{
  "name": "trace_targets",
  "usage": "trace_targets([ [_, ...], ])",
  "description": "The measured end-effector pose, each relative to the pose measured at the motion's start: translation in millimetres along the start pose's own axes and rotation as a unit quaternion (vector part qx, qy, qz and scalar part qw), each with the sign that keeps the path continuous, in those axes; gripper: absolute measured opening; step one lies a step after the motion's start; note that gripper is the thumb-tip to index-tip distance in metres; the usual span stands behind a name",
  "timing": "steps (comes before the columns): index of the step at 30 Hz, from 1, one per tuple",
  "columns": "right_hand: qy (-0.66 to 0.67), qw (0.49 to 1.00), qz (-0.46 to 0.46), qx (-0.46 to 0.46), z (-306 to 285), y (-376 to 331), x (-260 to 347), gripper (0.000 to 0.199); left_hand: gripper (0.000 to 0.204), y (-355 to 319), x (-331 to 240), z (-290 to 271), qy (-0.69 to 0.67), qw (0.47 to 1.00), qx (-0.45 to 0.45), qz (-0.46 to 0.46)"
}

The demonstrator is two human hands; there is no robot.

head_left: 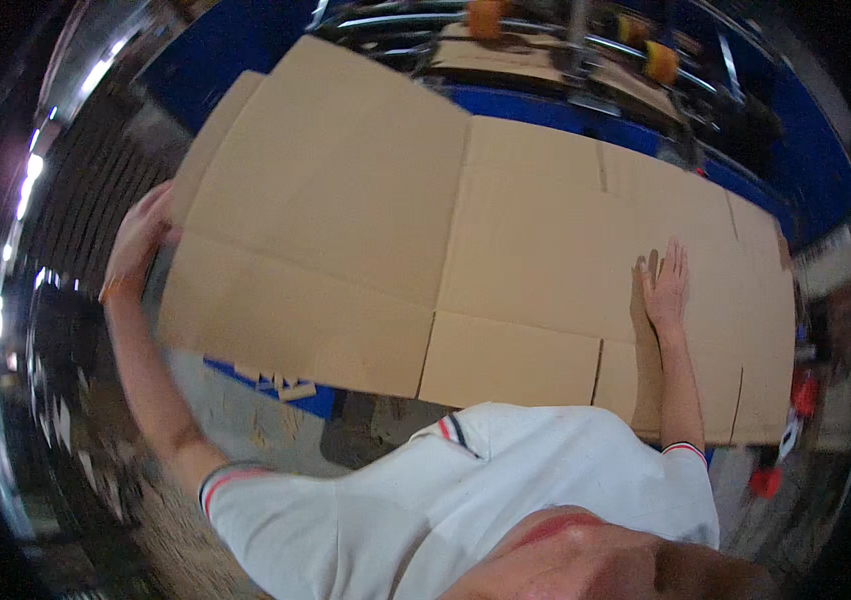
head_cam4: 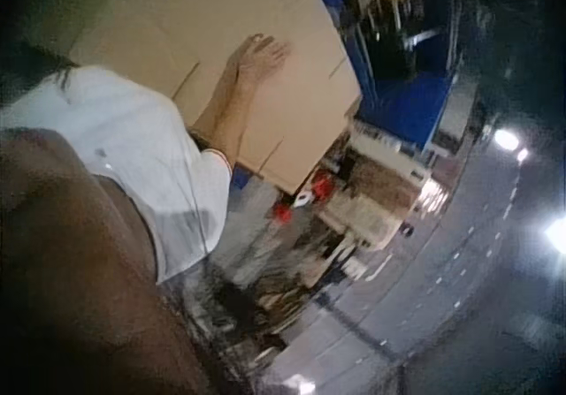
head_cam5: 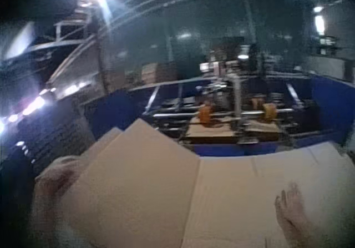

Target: The person repeatedly picks up flat cardboard sheets from a conveyor and stacks them on a growing pile. The person handles the cardboard by hand, aligning each sheet before placing it down.

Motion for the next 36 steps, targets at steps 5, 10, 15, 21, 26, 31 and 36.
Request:
trace_targets([
  [5, -0.055, 0.964, 0.254, 0.049, -33.4, -134.9, -77.5, 0.068, 0.096, -159.1, -38.0, 74.9, -0.388, 0.873, 0.208, 0.209],
  [10, -0.275, 0.860, 0.426, -0.059, -109.0, -324.4, -185.1, 0.067, 0.071, -202.3, 44.4, 167.8, -0.046, 0.937, 0.062, 0.340],
  [15, 0.069, 0.655, 0.663, -0.356, -142.4, -454.2, -256.8, 0.057, 0.056, -123.6, 55.8, 108.9, -0.070, 0.988, -0.060, 0.123],
  [21, 0.429, 0.442, 0.513, -0.598, -90.2, -453.6, -227.4, 0.037, 0.046, -47.2, 79.5, 57.3, -0.141, 0.984, -0.071, 0.083],
  [26, 0.264, 0.498, 0.520, -0.642, -163.9, -389.0, -111.5, 0.027, 0.040, -44.8, 102.2, 91.7, -0.055, 0.988, -0.117, 0.080],
  [31, 0.241, 0.644, 0.320, -0.652, -239.7, -269.5, -34.5, 0.025, 0.030, -59.1, 106.4, 113.8, -0.077, 0.983, -0.117, 0.119],
  [36, -0.031, 0.927, 0.124, -0.353, -219.2, -138.8, 18.3, 0.029, 0.028, -81.2, 110.0, 187.4, -0.094, 0.982, -0.110, 0.123],
])
Point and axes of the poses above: each hand's wrist, its own y-axis towards the middle knuckle, its own z-axis out of the palm, x = y × z, the point moved 10 cm from there along y, towards the middle knuckle, and after that the axes turned 14 degrees about -z, right-handed, at the moved point
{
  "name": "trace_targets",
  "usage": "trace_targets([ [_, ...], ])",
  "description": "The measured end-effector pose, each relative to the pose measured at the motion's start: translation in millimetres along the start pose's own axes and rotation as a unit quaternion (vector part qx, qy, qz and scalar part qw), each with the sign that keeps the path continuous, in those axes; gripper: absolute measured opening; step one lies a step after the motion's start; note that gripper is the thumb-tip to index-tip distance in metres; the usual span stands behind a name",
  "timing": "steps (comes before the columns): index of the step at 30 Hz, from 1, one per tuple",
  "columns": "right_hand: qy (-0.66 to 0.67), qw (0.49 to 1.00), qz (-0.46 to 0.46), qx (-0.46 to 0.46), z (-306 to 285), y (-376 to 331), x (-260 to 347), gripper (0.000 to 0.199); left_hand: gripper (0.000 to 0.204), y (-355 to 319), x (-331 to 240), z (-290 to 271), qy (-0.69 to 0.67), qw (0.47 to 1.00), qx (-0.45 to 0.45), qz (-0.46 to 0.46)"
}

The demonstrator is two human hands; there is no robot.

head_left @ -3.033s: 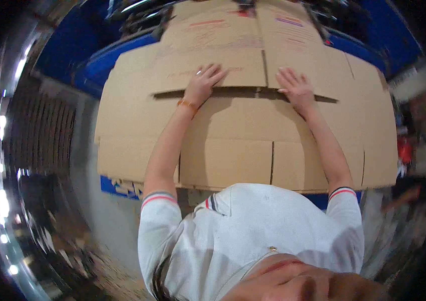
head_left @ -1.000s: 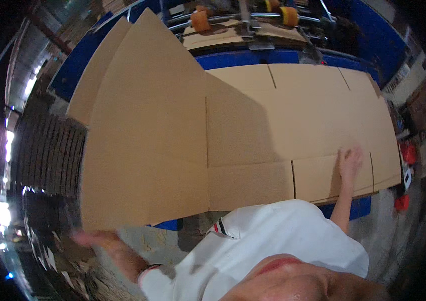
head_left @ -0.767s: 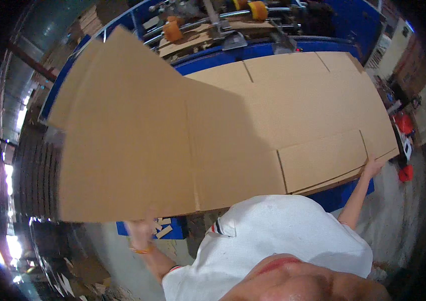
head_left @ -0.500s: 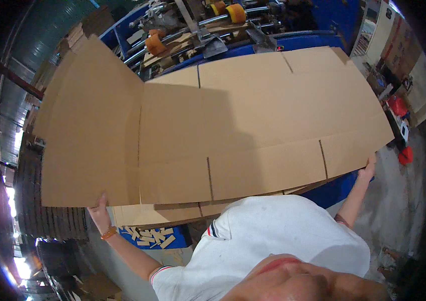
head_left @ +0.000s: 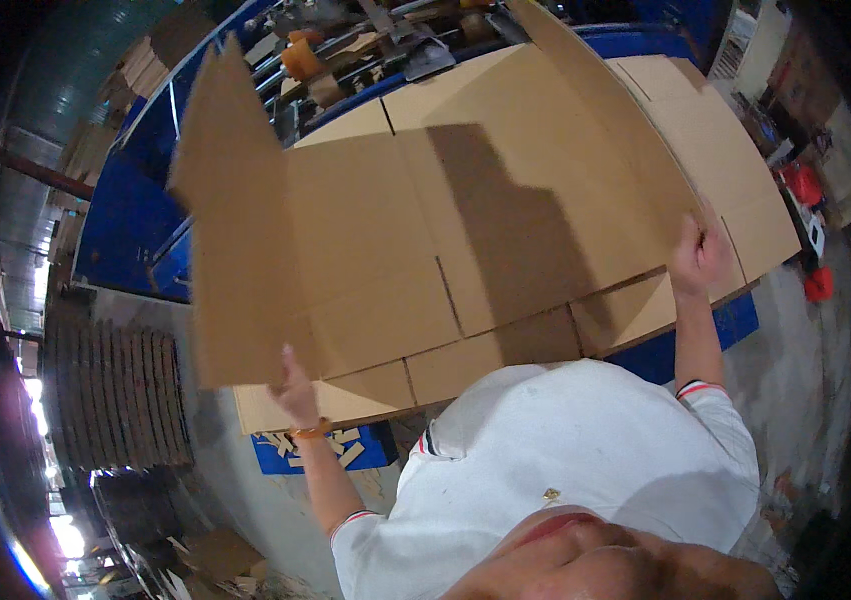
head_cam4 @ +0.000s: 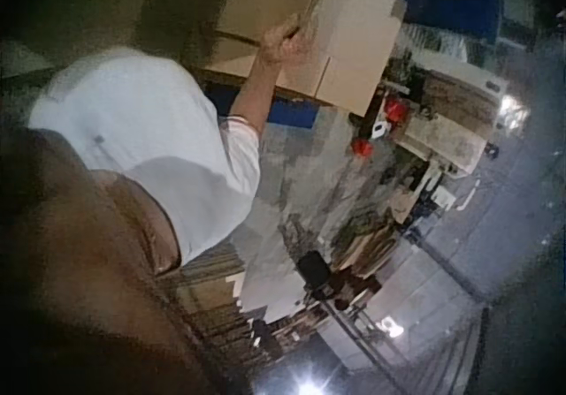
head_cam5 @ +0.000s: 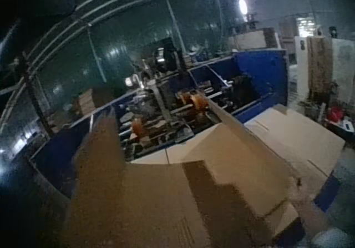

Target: The person repeatedly picks up flat cardboard sheets from a conveyor and stacks them on a growing pile. The person handles the cardboard by hand, aligning each sheet before placing it down.

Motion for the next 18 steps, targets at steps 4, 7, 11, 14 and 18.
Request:
trace_targets([
  [4, 0.111, 0.991, -0.073, -0.024, 31.0, 11.7, 3.6, 0.036, 0.049, -53.8, -50.5, 101.8, 0.157, 0.946, 0.147, 0.241],
  [7, 0.228, 0.966, -0.123, 0.011, 48.7, 11.2, 23.4, 0.036, 0.058, -99.5, -71.9, 155.6, 0.242, 0.877, 0.203, 0.362],
  [11, 0.240, 0.926, -0.220, 0.191, 85.1, -14.6, 94.4, 0.040, 0.062, -117.9, -17.3, 201.3, 0.392, 0.776, 0.277, 0.408],
  [14, 0.228, 0.864, -0.292, 0.340, 131.0, -71.3, 130.7, 0.050, 0.068, -106.5, 1.9, 208.2, 0.398, 0.767, 0.285, 0.416],
  [18, 0.228, 0.843, -0.265, 0.409, 172.0, -90.4, 136.1, 0.051, 0.068, -76.2, 0.8, 216.3, 0.401, 0.771, 0.276, 0.410],
])
Point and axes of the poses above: each hand's wrist, its own y-axis towards the middle knuckle, its own z-axis out of the palm, x = y × z, the point moved 10 cm from there along y, towards the middle knuckle, and after that the axes turned 14 degrees about -z, right-handed, at the moved point
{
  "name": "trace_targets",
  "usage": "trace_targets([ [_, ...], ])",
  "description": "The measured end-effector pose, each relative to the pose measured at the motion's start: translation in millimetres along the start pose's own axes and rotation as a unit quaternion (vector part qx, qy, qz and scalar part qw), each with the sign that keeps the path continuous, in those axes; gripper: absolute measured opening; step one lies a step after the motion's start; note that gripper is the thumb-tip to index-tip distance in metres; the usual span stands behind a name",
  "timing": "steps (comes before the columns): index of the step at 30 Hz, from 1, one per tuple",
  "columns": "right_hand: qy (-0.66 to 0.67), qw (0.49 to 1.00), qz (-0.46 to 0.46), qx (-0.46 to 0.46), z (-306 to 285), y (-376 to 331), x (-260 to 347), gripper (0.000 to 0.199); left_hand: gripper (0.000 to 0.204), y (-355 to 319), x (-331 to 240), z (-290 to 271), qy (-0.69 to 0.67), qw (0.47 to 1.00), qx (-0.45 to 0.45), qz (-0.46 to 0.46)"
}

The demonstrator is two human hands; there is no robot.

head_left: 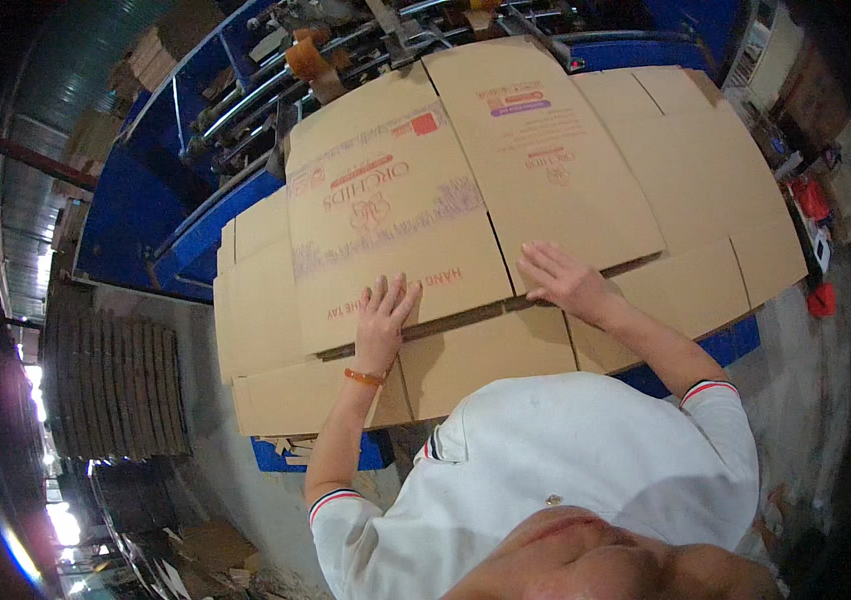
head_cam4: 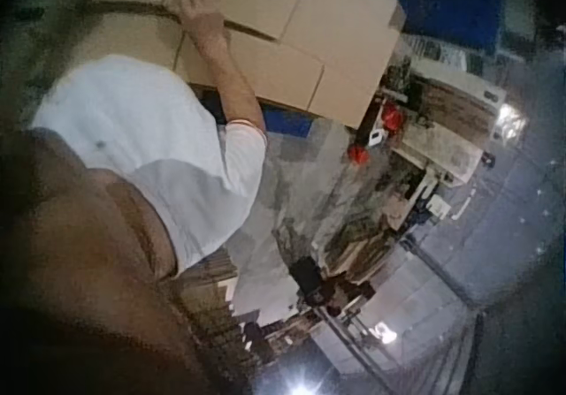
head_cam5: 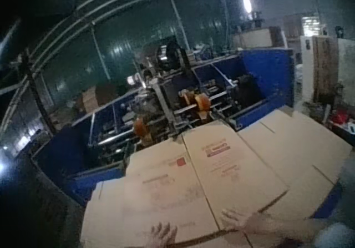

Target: The person repeatedly picks up flat cardboard sheets from a conveyor and stacks them on a growing pile. The person handles the cardboard by hand, aligning each sheet before placing it down.

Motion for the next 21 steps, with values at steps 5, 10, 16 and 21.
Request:
trace_targets([
  [5, -0.070, 0.995, -0.005, -0.065, 10.9, 42.6, -69.8, 0.050, 0.063, 84.0, 27.4, 9.0, 0.005, 0.999, -0.050, -0.004],
  [10, -0.146, 0.984, -0.002, -0.098, 10.8, 104.3, -130.0, 0.045, 0.057, 158.9, 68.2, 14.8, 0.066, 0.990, -0.112, -0.053],
  [16, -0.180, 0.964, 0.114, -0.156, -14.7, 72.7, -170.9, 0.048, 0.059, 158.0, 113.4, -9.3, 0.033, 0.969, -0.177, -0.168],
  [21, -0.074, 0.972, 0.224, 0.008, 18.1, 3.3, -171.9, 0.042, 0.059, 29.1, 339.4, 18.5, 0.053, 0.869, -0.156, -0.467],
])
Point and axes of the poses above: each hand's wrist, its own y-axis towards the middle knuckle, its own z-axis out of the palm, x = y × z, the point moved 10 cm from there along y, towards the middle knuckle, and after that the axes turned 14 degrees about -z, right-handed, at the moved point
